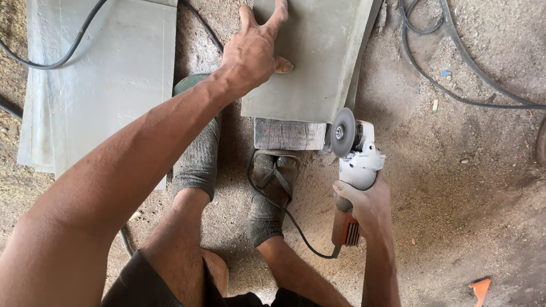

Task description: The person uses an angle grinder to cut rectangular gray sheets placed on a wooden block. The person holds each sheet with the left hand and guides the grinder with the right hand, cutting along the edge. Finished pieces are set aside on the floor.

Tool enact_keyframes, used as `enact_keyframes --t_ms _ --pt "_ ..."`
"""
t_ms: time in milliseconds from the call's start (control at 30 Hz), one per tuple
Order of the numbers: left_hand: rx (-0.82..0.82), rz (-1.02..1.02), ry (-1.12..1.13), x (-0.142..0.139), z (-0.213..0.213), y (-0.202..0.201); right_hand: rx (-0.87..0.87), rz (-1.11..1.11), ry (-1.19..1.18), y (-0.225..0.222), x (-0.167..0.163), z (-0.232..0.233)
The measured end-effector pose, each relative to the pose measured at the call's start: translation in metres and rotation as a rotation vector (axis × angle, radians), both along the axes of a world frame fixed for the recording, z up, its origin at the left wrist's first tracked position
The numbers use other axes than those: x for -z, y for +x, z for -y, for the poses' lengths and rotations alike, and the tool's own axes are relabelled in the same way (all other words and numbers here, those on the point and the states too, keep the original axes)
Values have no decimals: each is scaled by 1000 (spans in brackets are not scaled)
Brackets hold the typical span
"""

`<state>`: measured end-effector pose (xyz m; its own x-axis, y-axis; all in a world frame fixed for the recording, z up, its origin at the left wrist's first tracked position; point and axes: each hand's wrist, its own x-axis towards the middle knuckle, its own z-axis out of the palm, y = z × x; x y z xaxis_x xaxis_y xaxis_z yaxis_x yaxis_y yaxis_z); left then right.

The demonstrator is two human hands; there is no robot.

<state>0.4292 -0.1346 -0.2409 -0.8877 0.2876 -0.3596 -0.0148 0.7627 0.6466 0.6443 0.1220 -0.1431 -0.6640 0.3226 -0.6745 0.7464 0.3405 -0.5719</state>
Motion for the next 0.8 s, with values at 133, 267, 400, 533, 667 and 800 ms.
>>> enact_keyframes --t_ms 133,267,400,533,667,800 --pt "-7 30 1 0 -1 0 -6 14 8 -1 2 -1" --pt "-2 9 -10 -1 -4 0 -17 65 39 -4 4 -2" --pt "-13 12 -47 -2 -6 -1 -56 56 48 -5 2 -1" --pt "5 8 -58 -2 -5 -2 -40 51 51 -10 -3 4" --pt "8 51 -59 -2 -5 -4 39 30 11 -18 -8 10" --pt "-2 -2 -47 -3 -6 -4 33 52 -2 -24 -12 13"
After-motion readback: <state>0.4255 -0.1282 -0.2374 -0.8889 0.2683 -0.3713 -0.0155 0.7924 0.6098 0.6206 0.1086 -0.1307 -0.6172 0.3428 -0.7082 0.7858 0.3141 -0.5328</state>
